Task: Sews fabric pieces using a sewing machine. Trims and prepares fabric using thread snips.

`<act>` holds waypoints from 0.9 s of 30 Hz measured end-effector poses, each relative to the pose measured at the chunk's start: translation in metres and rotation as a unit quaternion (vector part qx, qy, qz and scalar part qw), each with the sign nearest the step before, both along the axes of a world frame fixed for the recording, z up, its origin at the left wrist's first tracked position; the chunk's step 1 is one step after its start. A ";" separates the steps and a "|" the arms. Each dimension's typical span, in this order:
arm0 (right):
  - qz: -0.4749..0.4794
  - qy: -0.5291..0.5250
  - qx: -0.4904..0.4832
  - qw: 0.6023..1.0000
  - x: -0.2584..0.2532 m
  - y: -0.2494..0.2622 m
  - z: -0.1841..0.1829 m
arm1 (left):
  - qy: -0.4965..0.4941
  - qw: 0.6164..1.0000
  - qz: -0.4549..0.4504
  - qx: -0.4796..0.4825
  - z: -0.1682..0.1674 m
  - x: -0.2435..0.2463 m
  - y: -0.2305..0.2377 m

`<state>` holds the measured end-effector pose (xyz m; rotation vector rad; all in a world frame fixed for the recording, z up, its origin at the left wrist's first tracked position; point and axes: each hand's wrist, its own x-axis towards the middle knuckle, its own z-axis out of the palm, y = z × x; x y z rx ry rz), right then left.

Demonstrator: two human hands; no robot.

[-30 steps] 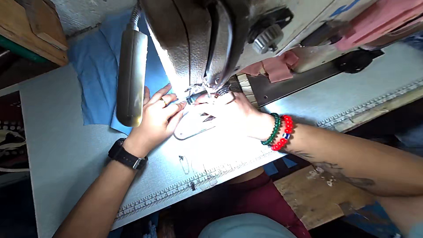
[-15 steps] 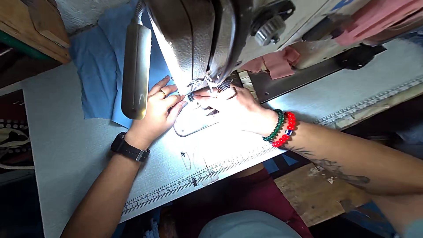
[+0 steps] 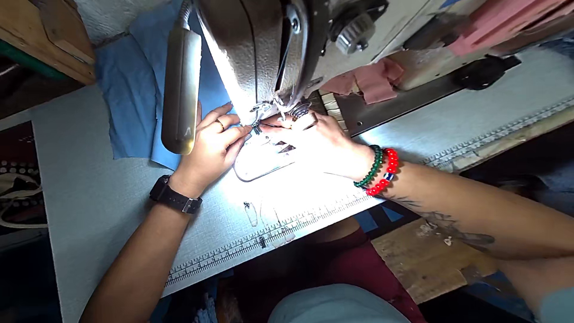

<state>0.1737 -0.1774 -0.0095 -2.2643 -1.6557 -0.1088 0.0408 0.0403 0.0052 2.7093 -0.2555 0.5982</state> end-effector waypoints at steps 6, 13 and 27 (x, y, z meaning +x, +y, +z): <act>0.011 0.004 0.013 1.000 0.003 0.002 -0.003 | 0.020 1.000 -0.011 -0.014 0.000 0.000 0.002; 0.117 0.044 0.165 0.978 -0.016 -0.068 0.047 | 0.039 0.997 -0.018 -0.057 -0.001 0.000 0.006; 0.004 0.039 -0.019 0.999 -0.068 0.017 0.017 | 0.040 0.990 -0.115 0.066 0.003 0.005 0.040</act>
